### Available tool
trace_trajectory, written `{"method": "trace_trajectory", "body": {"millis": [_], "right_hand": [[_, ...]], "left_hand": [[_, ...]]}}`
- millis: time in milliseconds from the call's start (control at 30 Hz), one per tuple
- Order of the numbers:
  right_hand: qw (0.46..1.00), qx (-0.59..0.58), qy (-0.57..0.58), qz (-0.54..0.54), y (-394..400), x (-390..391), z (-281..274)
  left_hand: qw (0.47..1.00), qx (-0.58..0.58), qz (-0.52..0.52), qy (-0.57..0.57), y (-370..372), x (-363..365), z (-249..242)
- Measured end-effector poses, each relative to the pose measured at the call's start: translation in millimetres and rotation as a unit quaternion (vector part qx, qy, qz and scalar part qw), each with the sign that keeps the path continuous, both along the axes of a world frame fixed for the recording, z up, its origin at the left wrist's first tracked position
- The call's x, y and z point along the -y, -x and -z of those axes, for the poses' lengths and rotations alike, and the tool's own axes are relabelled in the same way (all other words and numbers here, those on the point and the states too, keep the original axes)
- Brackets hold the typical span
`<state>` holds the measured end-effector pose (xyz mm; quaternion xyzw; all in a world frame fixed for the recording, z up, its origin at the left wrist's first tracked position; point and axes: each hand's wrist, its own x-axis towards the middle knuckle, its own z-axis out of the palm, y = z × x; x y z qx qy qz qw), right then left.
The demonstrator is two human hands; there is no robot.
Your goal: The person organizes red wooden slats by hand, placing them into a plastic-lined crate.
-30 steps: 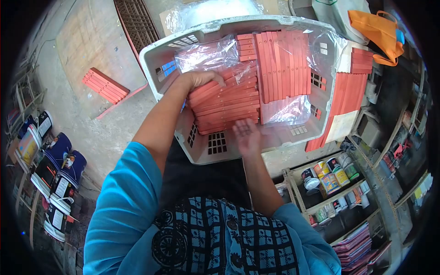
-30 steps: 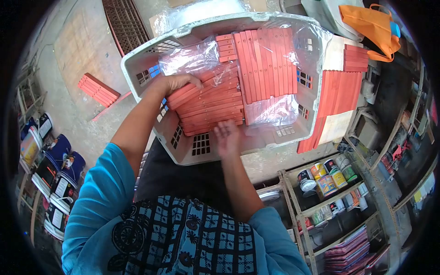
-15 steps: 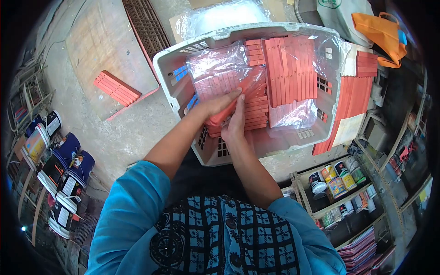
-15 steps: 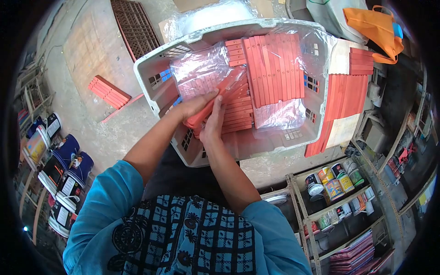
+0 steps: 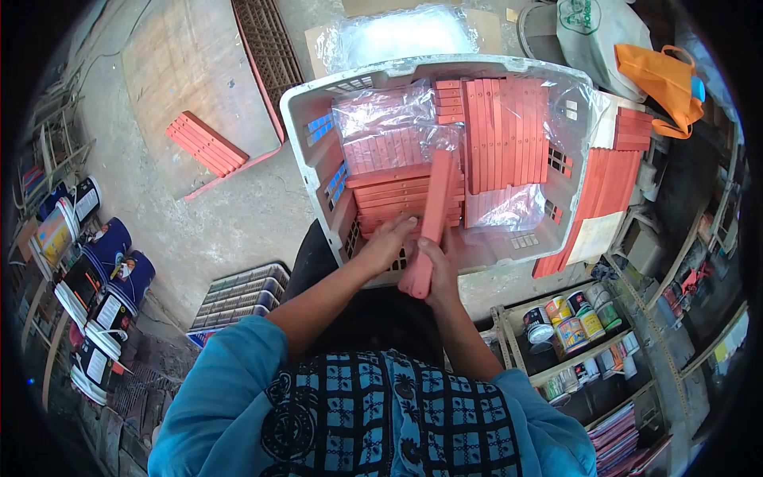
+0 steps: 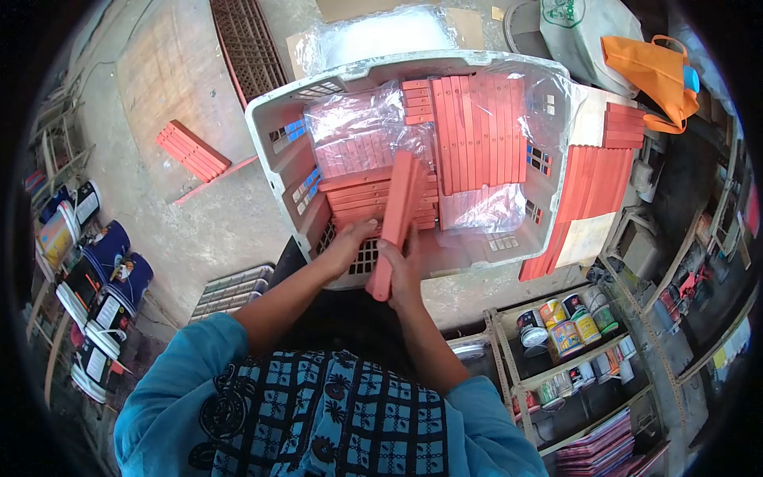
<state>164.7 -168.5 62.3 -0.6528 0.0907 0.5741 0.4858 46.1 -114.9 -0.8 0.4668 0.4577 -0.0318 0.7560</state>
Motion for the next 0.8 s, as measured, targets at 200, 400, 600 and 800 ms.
{"method": "trace_trajectory", "body": {"millis": [200,400,600,800], "right_hand": [[0.806,0.522,0.056,-0.274,-99,8,32],[0.724,0.609,0.082,-0.313,-179,-21,77],[0.699,0.632,0.093,-0.323,-183,-23,87],[0.716,0.664,0.031,-0.215,-148,-7,57]], "left_hand": [[0.902,-0.190,0.124,-0.366,-16,-49,35],[0.876,-0.199,0.213,-0.384,-25,-47,50],[0.883,-0.207,0.241,-0.345,-32,-61,55],[0.874,-0.208,0.284,-0.334,-37,-63,64]]}}
